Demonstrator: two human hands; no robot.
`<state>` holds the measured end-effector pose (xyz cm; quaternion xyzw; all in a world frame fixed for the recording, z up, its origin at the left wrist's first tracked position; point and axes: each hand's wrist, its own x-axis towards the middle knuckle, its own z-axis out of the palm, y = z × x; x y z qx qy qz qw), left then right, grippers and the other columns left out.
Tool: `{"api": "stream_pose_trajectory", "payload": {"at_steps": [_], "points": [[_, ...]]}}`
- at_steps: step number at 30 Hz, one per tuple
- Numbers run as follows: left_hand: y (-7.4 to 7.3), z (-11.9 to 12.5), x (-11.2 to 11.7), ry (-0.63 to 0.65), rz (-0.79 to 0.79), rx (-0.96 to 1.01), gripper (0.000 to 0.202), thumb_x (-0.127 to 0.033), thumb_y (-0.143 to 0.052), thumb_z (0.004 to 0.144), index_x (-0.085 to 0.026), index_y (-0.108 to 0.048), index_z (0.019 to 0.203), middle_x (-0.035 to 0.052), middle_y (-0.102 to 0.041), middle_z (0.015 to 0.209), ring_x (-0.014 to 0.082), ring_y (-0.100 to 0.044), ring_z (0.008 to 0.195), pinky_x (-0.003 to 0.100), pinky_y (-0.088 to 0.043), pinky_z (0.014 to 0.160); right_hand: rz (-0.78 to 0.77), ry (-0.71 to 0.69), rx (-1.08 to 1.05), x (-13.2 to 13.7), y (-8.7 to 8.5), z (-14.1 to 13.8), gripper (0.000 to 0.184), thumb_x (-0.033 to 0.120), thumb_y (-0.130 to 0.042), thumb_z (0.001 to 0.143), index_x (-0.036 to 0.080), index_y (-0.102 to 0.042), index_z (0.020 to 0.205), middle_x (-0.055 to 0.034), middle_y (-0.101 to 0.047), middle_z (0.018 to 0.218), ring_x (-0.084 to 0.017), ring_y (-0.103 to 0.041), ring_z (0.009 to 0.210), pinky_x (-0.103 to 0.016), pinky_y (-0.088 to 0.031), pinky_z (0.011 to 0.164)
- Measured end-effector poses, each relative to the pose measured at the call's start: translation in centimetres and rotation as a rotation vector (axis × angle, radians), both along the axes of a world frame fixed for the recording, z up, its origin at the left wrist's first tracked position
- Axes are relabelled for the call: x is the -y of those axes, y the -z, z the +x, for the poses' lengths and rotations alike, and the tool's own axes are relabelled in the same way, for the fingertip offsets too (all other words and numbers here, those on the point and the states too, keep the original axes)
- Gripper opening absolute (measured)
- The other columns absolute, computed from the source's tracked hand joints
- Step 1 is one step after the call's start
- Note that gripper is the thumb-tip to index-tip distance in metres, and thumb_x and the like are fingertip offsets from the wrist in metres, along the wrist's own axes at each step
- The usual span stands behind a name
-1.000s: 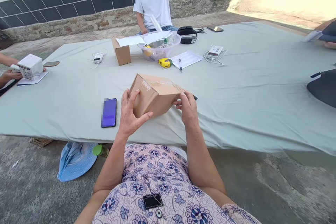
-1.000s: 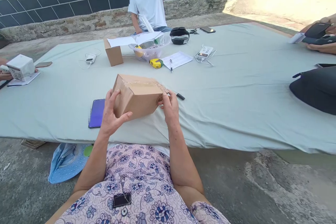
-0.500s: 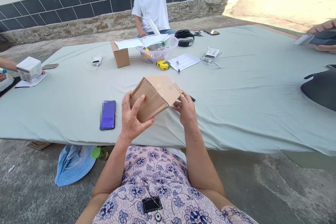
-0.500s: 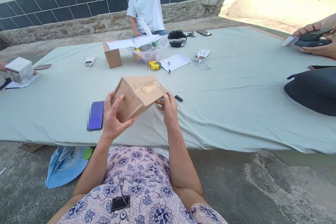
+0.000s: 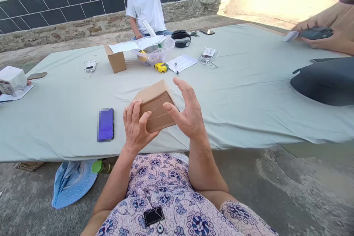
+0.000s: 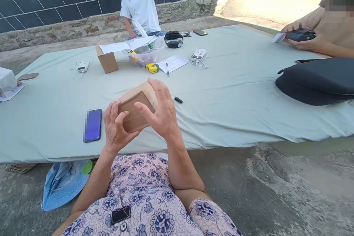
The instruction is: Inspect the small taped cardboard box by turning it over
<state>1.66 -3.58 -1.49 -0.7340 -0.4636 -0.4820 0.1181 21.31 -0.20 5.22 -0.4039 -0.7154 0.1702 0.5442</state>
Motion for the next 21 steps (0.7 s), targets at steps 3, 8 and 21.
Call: {"api": "stream_pose_trajectory", "payload": {"at_steps": [3, 8, 21], "points": [[0.1, 0.4, 0.2, 0.029, -0.012, -0.028, 0.056, -0.04, -0.09, 0.074, -0.032, -0.057, 0.118, 0.0109, -0.049, 0.164, 0.0388, -0.041, 0.154, 0.064, -0.024, 0.127, -0.037, 0.006, 0.031, -0.5, 0.0, -0.4, 0.053, 0.067, -0.063, 0.095, 0.033, -0.063, 0.136, -0.0086, -0.064, 0.147, -0.032, -0.053, 0.146, -0.056, -0.044, 0.122], [0.2, 0.5, 0.2, 0.041, -0.031, -0.101, 0.049, -0.036, -0.087, 0.078, -0.033, -0.06, 0.119, 0.0102, -0.049, 0.164, 0.0389, -0.042, 0.153, 0.065, -0.021, 0.127, -0.147, -0.007, -0.055, -1.0, 0.7, -0.3, 0.024, 0.05, -0.061, 0.099, 0.031, -0.069, 0.11, -0.0064, -0.072, 0.129, -0.028, -0.065, 0.126, -0.047, -0.053, 0.109], [0.1, 0.4, -0.3, 0.305, -0.397, 0.649, 0.105, -0.068, -0.073, 0.086, -0.042, -0.012, 0.166, 0.0121, -0.016, 0.179, 0.034, -0.014, 0.167, 0.054, -0.038, 0.127, -0.359, 0.062, -0.221, -1.8, 2.9, 1.3, 0.038, 0.059, -0.061, 0.094, 0.027, -0.067, 0.114, -0.0067, -0.073, 0.121, -0.024, -0.066, 0.103, -0.038, -0.055, 0.089]]}}
